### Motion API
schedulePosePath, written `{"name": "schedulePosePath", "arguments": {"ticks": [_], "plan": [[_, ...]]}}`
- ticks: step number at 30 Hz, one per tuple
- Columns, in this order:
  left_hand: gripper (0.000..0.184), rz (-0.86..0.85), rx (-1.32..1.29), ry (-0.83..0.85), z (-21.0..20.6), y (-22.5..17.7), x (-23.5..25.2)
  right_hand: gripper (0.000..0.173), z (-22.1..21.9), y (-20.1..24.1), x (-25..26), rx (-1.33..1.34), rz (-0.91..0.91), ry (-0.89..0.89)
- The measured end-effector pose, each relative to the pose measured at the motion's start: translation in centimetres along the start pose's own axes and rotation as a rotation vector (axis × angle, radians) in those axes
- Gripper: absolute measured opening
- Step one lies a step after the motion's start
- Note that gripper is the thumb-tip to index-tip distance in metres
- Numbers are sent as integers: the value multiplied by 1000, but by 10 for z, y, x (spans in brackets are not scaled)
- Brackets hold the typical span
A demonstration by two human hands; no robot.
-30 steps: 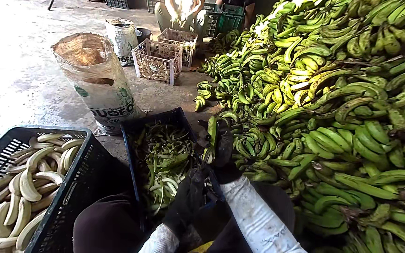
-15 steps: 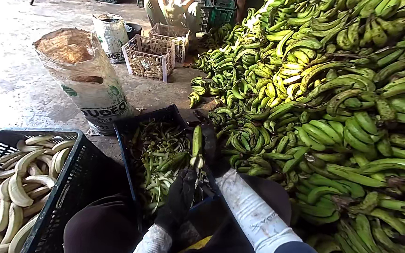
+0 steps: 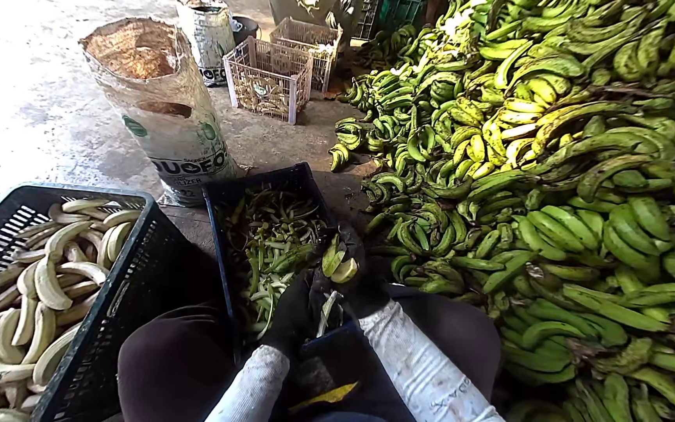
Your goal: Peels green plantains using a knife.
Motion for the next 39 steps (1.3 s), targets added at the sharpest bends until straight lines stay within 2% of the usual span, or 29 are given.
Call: {"name": "schedulePosePath", "arguments": {"ticks": [2,7,10,14,16,18,20,21,22,24,28,31,35,37,39], "plan": [[49,46,62,58,-2,7,2,47,8,-8,-3,6,-5,-69],[49,169,226,191,-4,20,0,50,15,-28,-21,34,-134,-28],[53,212,291,225,-2,22,-3,54,17,-37,-26,110,-227,-79],[59,291,354,284,8,21,-6,48,18,-44,-21,225,-192,-111],[63,325,302,352,20,14,-7,39,22,-45,-16,208,-89,-96],[62,366,143,451,33,10,-11,35,27,-48,-6,120,-26,-78],[52,366,-91,556,48,3,-14,34,33,-57,0,98,-90,-107],[50,351,-215,571,59,0,-13,40,34,-65,5,195,-198,-146],[53,347,-319,565,72,-1,-9,45,37,-76,10,269,-312,-223],[63,366,-502,412,102,5,3,48,48,-94,12,152,-378,-365],[53,464,-1019,-83,135,40,20,28,60,-114,12,-335,-214,-434],[59,463,-1098,-146,138,40,22,29,8,-102,48,-534,-113,-402],[64,462,-1058,-98,136,39,22,20,-149,-49,124,-229,-36,-230],[62,437,-1083,-102,136,40,24,29,-228,-16,151,-126,-8,-130],[60,408,-1130,-130,137,39,27,38,-283,17,155,-203,63,-76]]}}
Point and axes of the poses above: each hand's wrist, its own x-axis towards the middle knuckle, its own z-axis out of the back of the hand, y = z × x, the point moved 9 cm from there along x, towards the middle knuckle, and after that the axes turned 11 degrees about -y, right-handed, at the moved point
